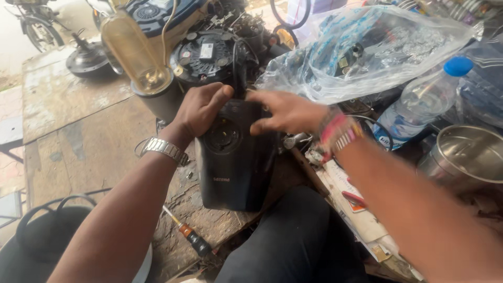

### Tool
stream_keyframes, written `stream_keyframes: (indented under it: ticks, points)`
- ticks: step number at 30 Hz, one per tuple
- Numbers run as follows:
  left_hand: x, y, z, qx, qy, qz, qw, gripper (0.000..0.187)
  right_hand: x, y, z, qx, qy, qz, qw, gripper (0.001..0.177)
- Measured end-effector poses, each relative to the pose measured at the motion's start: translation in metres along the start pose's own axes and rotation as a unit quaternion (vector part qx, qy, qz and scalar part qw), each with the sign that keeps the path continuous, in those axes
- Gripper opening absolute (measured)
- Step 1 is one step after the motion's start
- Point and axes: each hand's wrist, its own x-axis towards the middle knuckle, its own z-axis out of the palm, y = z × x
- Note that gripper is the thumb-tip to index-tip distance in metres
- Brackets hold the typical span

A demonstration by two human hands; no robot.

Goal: The person repairs a mixer grinder by manipulating internal wires and components by hand and using a screwdriver and pliers. They detach and reattach internal wiring and use a screwdriver to secure or loosen parts inside the housing.

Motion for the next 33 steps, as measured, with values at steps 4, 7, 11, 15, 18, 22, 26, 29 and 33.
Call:
stream_keyframes:
  ticks: [4,7,11,15,18,22,26,29,33]
  points:
    - [0.012,0.016,0.007,0.008,-0.015,0.007,1.0,0.066,0.027,0.005,-0.025,-0.098,-0.19,0.036,0.976,0.063]
    - [0.015,0.014,0.007,0.007,-0.009,0.006,1.0,0.068,0.03,0.016,-0.025,-0.087,-0.181,-0.015,0.98,0.062]
    - [0.011,0.005,0.016,-0.027,0.023,-0.002,0.999,0.07,0.02,0.034,0.0,-0.109,-0.111,0.02,0.988,0.066]
    - [0.019,0.017,0.006,-0.033,0.047,0.026,0.998,0.071,0.023,0.024,-0.018,-0.102,-0.078,-0.002,0.992,0.081]
    - [0.01,0.017,0.013,-0.036,0.043,0.008,0.998,0.068,0.01,0.015,-0.011,-0.087,-0.122,0.008,0.989,0.099]
    - [0.005,0.01,0.012,0.007,0.023,-0.029,0.999,0.067,0.005,0.002,-0.003,-0.083,-0.098,0.013,0.992,0.11]
    - [0.005,0.005,0.016,-0.024,0.058,-0.007,0.998,0.066,-0.002,0.008,0.013,-0.075,-0.034,0.013,0.997,0.105]
    - [0.01,0.019,0.008,0.0,0.05,0.002,0.999,0.067,-0.001,0.006,0.003,-0.104,-0.039,0.016,0.994,0.107]
    - [0.001,0.025,0.012,-0.006,0.061,0.031,0.998,0.067,-0.024,-0.013,0.019,-0.096,-0.021,-0.017,0.995,0.139]
